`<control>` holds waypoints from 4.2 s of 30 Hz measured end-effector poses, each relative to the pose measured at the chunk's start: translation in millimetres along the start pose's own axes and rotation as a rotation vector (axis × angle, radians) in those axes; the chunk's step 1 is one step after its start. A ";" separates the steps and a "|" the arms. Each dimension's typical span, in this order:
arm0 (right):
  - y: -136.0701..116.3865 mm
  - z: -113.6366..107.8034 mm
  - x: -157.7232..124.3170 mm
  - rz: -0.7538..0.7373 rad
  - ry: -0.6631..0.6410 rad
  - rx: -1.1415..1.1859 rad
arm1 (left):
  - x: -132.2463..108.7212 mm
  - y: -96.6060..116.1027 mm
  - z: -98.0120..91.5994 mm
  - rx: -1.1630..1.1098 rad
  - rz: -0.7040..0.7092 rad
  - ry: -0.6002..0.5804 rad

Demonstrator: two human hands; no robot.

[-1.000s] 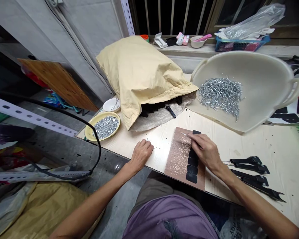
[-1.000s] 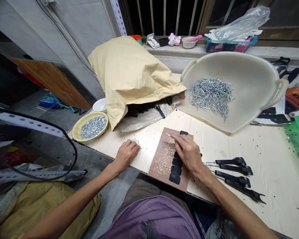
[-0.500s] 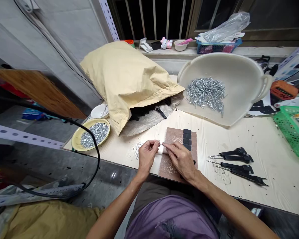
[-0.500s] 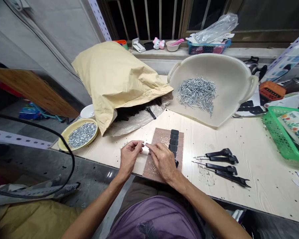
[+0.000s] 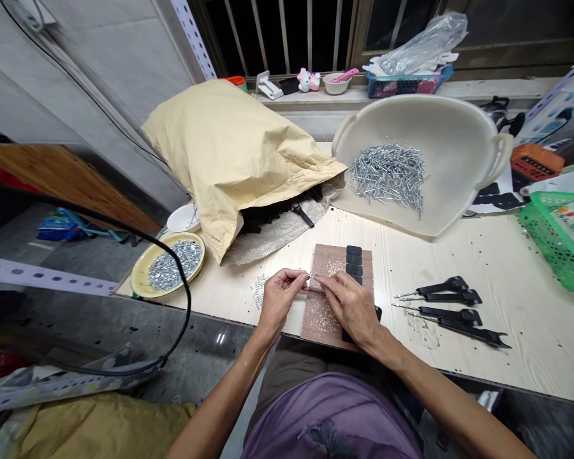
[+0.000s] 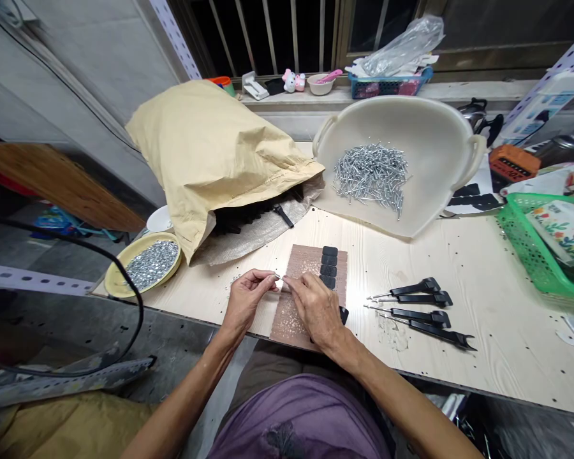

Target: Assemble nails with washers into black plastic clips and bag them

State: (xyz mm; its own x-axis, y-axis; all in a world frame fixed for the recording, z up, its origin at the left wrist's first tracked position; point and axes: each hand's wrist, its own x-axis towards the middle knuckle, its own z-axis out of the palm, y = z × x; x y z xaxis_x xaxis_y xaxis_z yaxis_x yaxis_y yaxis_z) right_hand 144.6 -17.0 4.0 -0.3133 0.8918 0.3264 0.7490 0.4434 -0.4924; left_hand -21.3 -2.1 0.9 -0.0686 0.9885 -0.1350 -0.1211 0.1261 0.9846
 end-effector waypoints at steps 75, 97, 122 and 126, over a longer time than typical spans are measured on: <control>34.4 -8.9 -16.5 -0.121 0.048 -0.252 | 7.9 -6.4 20.2 0.002 -0.242 -0.268; 27.7 -12.5 -19.0 -0.076 0.053 -0.270 | 7.5 -13.9 28.9 -0.002 -0.258 -0.185; 33.1 -17.7 -16.3 -0.080 0.055 -0.388 | 6.0 -12.0 42.2 0.065 -0.197 -0.157; 32.0 -20.1 -15.7 -0.010 0.031 -0.297 | 4.6 -11.6 42.5 0.242 -0.081 -0.140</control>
State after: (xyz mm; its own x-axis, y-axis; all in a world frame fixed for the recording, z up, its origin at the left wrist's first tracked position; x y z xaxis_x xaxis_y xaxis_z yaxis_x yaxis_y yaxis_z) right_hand 185.3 -18.6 -0.7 -0.3071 0.8823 0.3568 0.8855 0.4023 -0.2326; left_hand 21.8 4.6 -6.4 0.0714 0.9741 -0.2145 0.1205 0.2050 0.9713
